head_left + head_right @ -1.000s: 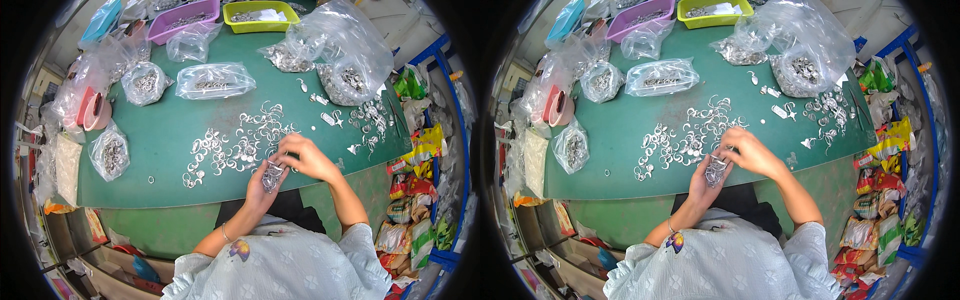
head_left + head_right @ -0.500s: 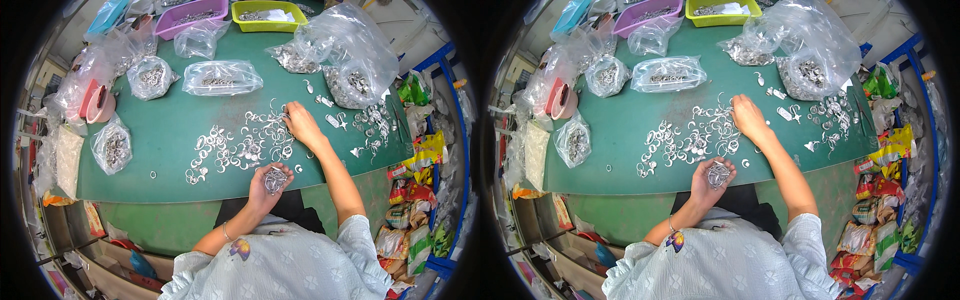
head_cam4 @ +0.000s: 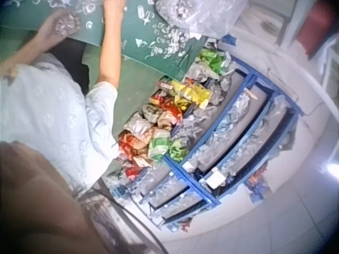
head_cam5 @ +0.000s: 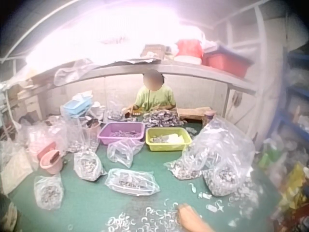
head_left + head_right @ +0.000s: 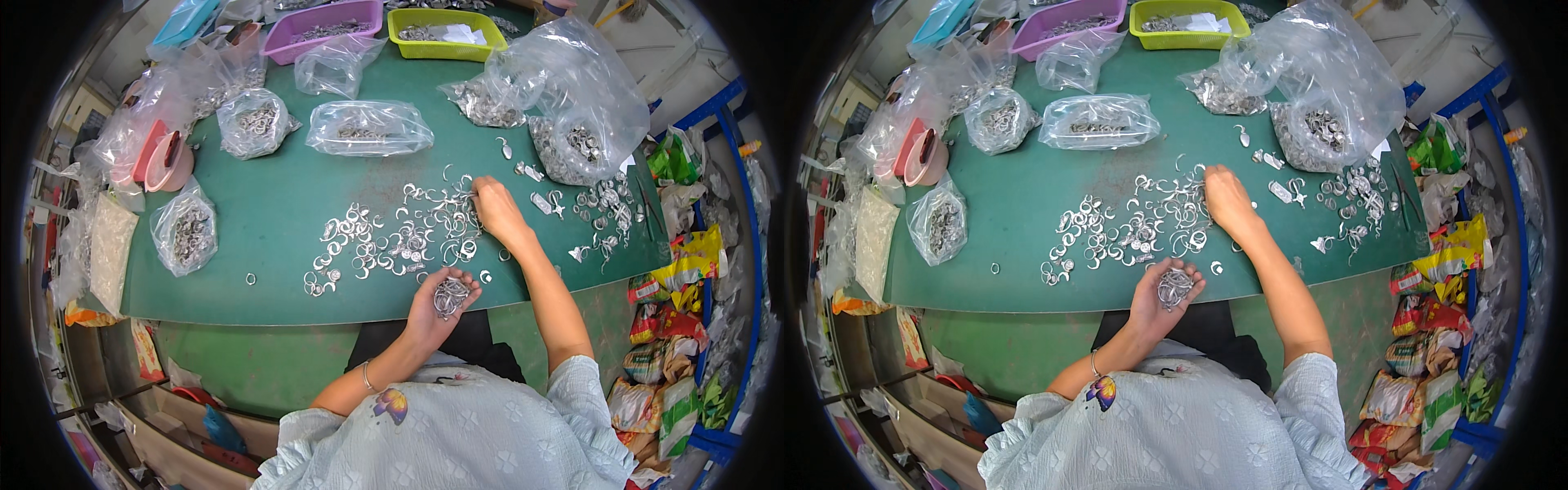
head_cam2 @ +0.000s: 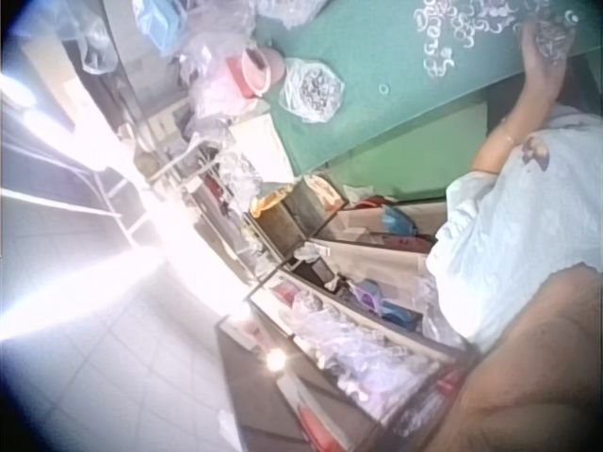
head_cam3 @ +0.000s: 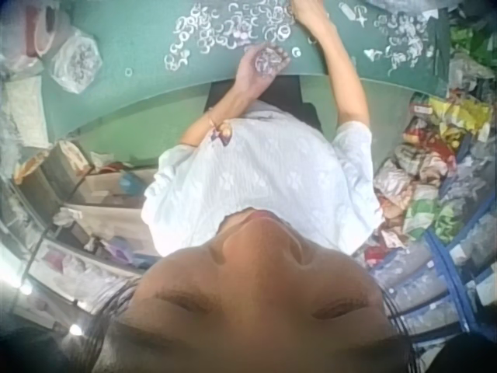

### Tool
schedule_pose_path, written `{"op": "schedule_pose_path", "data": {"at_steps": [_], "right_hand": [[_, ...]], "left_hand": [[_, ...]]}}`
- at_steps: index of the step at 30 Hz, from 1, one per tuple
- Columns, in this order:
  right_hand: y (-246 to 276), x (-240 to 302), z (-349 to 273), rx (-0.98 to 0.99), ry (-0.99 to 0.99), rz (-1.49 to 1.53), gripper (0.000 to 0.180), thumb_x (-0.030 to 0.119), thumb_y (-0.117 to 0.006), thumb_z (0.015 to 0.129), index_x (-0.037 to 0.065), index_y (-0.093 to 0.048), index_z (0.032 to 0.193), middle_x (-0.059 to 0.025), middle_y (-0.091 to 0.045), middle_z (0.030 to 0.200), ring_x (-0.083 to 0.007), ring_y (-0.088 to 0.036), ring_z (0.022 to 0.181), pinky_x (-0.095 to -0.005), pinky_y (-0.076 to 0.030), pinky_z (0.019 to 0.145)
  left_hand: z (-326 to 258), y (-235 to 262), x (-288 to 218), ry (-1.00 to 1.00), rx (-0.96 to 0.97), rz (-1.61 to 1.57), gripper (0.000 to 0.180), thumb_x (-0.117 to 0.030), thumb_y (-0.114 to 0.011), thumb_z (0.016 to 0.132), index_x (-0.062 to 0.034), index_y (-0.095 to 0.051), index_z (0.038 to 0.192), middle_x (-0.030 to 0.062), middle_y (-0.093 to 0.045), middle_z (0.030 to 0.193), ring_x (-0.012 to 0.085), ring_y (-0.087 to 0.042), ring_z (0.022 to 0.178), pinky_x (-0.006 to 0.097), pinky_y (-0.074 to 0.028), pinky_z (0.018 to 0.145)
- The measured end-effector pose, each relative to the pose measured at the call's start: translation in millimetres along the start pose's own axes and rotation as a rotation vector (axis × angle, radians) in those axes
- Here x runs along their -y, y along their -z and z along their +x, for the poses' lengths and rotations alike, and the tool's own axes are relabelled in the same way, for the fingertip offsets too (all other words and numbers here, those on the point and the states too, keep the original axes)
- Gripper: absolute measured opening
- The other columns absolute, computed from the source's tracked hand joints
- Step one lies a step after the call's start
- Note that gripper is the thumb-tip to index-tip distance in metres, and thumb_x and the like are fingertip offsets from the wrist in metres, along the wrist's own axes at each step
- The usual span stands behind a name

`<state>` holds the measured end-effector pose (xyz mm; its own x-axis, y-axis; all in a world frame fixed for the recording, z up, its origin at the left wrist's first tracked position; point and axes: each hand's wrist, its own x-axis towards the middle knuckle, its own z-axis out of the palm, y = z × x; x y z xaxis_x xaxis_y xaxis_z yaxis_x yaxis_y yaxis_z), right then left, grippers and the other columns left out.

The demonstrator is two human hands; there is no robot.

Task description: The person sorts through a pile of small, crescent-shaped metal hardware components on a green table, picking them up and placing them into a plastic bag.

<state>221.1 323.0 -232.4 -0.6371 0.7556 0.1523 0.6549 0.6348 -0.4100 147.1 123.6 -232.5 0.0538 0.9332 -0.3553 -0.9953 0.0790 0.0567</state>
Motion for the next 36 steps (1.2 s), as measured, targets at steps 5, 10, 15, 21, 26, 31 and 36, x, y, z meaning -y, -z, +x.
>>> {"op": "schedule_pose_path", "data": {"at_steps": [5, 10, 15, 21, 26, 31, 36], "right_hand": [[34, 13, -7, 0.016, -0.096, 0.218, 0.011, 0.004, -0.058, 0.079, -0.006, -0.054, 0.083, -0.0239, -0.058, 0.079, -0.041, -0.056, 0.077, -0.0429, -0.044, 0.068], [47, 7, -18, 0.15, -0.173, 0.47, 0.012, 0.004, -0.06, 0.079, -0.006, -0.056, 0.083, -0.0153, -0.06, 0.069, -0.0209, -0.058, 0.064, -0.0316, -0.044, 0.06], [51, 15, -40, 0.314, -0.179, 0.718, 0.008, 0.003, -0.057, 0.083, -0.002, -0.056, 0.087, 0.0, -0.056, 0.077, -0.0059, -0.05, 0.072, -0.0207, -0.042, 0.064], [71, 67, -62, 0.447, 0.1, 0.526, 0.015, 0.006, -0.066, 0.075, 0.0, -0.061, 0.088, -0.0055, -0.059, 0.078, -0.0136, -0.054, 0.065, -0.0262, -0.043, 0.057], [44, 20, -23, -0.022, -0.045, 0.392, 0.018, 0.005, -0.064, 0.075, -0.001, -0.061, 0.091, -0.0135, -0.059, 0.086, -0.0265, -0.057, 0.075, -0.035, -0.045, 0.069], [8, -9, -8, -0.084, -0.014, 0.039, 0.018, 0.006, -0.065, 0.074, -0.001, -0.06, 0.089, -0.0133, -0.058, 0.087, -0.0296, -0.053, 0.091, -0.0379, -0.042, 0.077], [42, 26, -23, 0.089, -0.053, 0.345, 0.016, 0.007, -0.066, 0.073, -0.001, -0.06, 0.085, -0.0112, -0.058, 0.081, -0.0265, -0.055, 0.081, -0.0354, -0.043, 0.072]], "left_hand": [[-2, -3, 0, -0.004, -0.069, 0.029, 0.022, -0.018, -0.05, 0.09, 0.001, -0.056, 0.097, 0.0127, -0.059, 0.092, 0.0238, -0.059, 0.089, 0.036, -0.048, 0.088], [-1, -3, -1, -0.029, -0.089, 0.046, 0.029, -0.019, -0.049, 0.09, 0.0026, -0.052, 0.109, 0.0139, -0.059, 0.098, 0.0239, -0.058, 0.094, 0.036, -0.047, 0.089], [2, -17, -4, -0.067, -0.131, 0.05, 0.036, -0.021, -0.047, 0.092, 0.0033, -0.046, 0.118, 0.0149, -0.057, 0.108, 0.025, -0.054, 0.105, 0.038, -0.042, 0.096], [4, -14, -6, -0.056, -0.057, -0.045, 0.037, -0.029, -0.047, 0.093, 0.0009, -0.048, 0.115, 0.0129, -0.057, 0.107, 0.0234, -0.055, 0.105, 0.038, -0.044, 0.095], [4, 1, -4, 0.047, -0.073, -0.053, 0.023, -0.026, -0.053, 0.09, -0.0036, -0.052, 0.094, 0.0076, -0.053, 0.086, 0.0168, -0.052, 0.079, 0.027, -0.046, 0.063], [4, 2, -3, 0.108, -0.028, -0.097, 0.022, -0.025, -0.054, 0.09, -0.0043, -0.05, 0.089, 0.0049, -0.048, 0.077, 0.0141, -0.047, 0.069, 0.023, -0.04, 0.053], [2, 4, -7, 0.03, -0.114, 0.003, 0.025, -0.026, -0.054, 0.09, -0.0033, -0.051, 0.101, 0.0071, -0.052, 0.083, 0.0153, -0.052, 0.075, 0.025, -0.045, 0.06]]}}
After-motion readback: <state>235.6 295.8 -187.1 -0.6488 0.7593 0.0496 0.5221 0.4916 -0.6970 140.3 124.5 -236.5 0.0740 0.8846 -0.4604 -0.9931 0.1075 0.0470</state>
